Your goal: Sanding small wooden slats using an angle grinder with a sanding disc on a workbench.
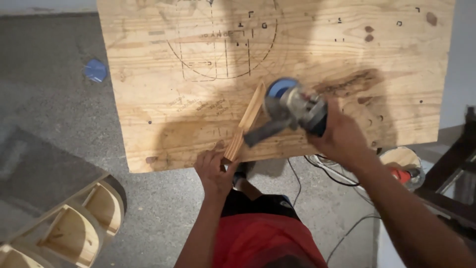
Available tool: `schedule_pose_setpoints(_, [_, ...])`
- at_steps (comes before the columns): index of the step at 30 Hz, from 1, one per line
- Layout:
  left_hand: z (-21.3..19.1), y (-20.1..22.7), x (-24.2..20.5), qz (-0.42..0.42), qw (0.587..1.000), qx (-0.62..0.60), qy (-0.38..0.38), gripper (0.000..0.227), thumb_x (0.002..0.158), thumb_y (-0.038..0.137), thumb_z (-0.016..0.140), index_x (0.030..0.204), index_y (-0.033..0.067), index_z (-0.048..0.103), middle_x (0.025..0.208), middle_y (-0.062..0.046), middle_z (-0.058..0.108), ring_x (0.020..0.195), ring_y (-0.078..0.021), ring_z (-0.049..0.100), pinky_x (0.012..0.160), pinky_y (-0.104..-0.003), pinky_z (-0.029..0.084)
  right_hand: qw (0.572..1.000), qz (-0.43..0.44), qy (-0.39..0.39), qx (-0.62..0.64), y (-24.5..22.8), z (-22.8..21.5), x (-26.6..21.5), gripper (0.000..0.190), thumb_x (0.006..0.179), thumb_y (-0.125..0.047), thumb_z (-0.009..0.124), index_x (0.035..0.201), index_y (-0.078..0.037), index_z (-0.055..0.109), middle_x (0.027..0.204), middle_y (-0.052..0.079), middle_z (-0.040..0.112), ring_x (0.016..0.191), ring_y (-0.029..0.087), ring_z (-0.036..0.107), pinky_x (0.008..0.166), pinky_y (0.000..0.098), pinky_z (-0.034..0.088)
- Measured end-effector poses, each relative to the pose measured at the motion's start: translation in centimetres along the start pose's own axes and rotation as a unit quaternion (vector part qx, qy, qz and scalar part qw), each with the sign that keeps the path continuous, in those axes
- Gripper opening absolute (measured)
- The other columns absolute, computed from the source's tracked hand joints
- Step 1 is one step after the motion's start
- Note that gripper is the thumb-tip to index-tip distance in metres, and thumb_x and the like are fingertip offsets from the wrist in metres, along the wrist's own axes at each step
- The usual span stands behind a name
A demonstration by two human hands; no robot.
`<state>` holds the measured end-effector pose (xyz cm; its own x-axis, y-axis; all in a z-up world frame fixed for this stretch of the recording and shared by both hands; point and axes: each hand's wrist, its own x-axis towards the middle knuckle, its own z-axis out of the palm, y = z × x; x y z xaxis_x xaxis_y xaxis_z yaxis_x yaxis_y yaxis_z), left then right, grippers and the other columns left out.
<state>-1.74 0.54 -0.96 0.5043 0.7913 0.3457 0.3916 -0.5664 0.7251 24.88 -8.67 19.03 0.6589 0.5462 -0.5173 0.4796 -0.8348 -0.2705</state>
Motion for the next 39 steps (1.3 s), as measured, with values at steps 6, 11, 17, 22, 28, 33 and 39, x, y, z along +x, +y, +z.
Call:
schedule_pose_setpoints(6, [-0.2, -0.5, -0.7, -0.079, 0.986, 0.085, -0.118, 0.028, 0.080, 0.045, 0.077, 0.072, 0.0221, 0.064, 0.083, 0.003, 0.058, 0.092, -0.0298, 0.060, 0.075, -0.043, 0.045, 0.996, -0.042, -0.059, -0.059, 2.9, 6.0, -0.5, 0.091, 0.071, -0.043, 0.077, 0.148, -0.027, 0.031, 0.097, 0.019, 0.074, 0.093, 0.045, 0.074, 0.085, 0.0552, 0.059])
schedule_pose_setpoints(11, [-1.0, -0.4, 0.0, -0.101, 0.980, 0.071, -0.156, 0.040, 0.080, 0.060, 0.075, 0.072, 0.0214, 0.065, 0.088, 0.002, 0.059, 0.099, -0.0317, 0.060, 0.080, -0.048, 0.045, 0.988, -0.121, -0.077, -0.050, 2.3, 9.0, -3.3, 0.090, 0.071, -0.040, 0.075, 0.149, -0.023, 0.033, 0.090, 0.018, 0.074, 0.087, 0.041, 0.075, 0.077, 0.0540, 0.060])
schedule_pose_setpoints(17, [-1.7, 0.6, 1.0, -0.096, 0.983, 0.056, -0.150, 0.034, 0.085, 0.050, 0.074, 0.075, 0.0201, 0.063, 0.087, 0.002, 0.057, 0.098, -0.0294, 0.057, 0.082, -0.044, 0.042, 0.984, -0.130, -0.111, -0.043, 2.8, 10.2, -3.7, 0.089, 0.072, -0.039, 0.076, 0.149, -0.019, 0.037, 0.097, 0.020, 0.074, 0.094, 0.043, 0.075, 0.085, 0.0549, 0.059])
schedule_pose_setpoints(22, [-0.2, -2.2, -2.0, -0.073, 0.989, 0.025, -0.129, 0.042, 0.083, 0.067, 0.075, 0.076, 0.0274, 0.062, 0.087, 0.007, 0.056, 0.099, -0.0257, 0.058, 0.086, -0.039, 0.042, 0.991, -0.090, -0.072, -0.067, 2.9, 6.9, -0.6, 0.095, 0.073, -0.042, 0.077, 0.153, -0.015, 0.033, 0.101, 0.024, 0.073, 0.096, 0.044, 0.074, 0.089, 0.0562, 0.058])
schedule_pose_setpoints(28, [-0.3, -2.1, -1.6, -0.040, 0.994, 0.027, -0.101, 0.047, 0.078, 0.068, 0.079, 0.076, 0.0248, 0.061, 0.087, 0.006, 0.057, 0.096, -0.0259, 0.058, 0.089, -0.041, 0.041, 0.998, -0.052, 0.003, -0.034, 3.0, 3.6, 2.5, 0.097, 0.071, -0.035, 0.079, 0.151, -0.010, 0.031, 0.099, 0.030, 0.070, 0.094, 0.053, 0.070, 0.088, 0.0604, 0.054])
schedule_pose_setpoints(33, [-0.3, -2.4, -2.0, -0.061, 0.988, 0.020, -0.138, 0.037, 0.086, 0.058, 0.075, 0.082, 0.0240, 0.063, 0.095, 0.005, 0.058, 0.101, -0.0281, 0.056, 0.083, -0.040, 0.038, 0.992, -0.063, -0.095, -0.046, 1.1, 4.8, -1.0, 0.087, 0.074, -0.037, 0.076, 0.148, -0.020, 0.033, 0.101, 0.026, 0.074, 0.096, 0.050, 0.073, 0.090, 0.0566, 0.057])
schedule_pose_setpoints(39, [-0.5, -2.7, -2.5, -0.074, 0.977, 0.064, -0.191, 0.036, 0.084, 0.054, 0.078, 0.089, 0.0211, 0.066, 0.098, 0.003, 0.058, 0.105, -0.0303, 0.056, 0.081, -0.044, 0.040, 0.983, -0.116, -0.123, -0.065, 2.3, 10.0, -3.9, 0.091, 0.072, -0.043, 0.076, 0.150, -0.026, 0.032, 0.098, 0.015, 0.074, 0.095, 0.038, 0.075, 0.086, 0.0498, 0.060])
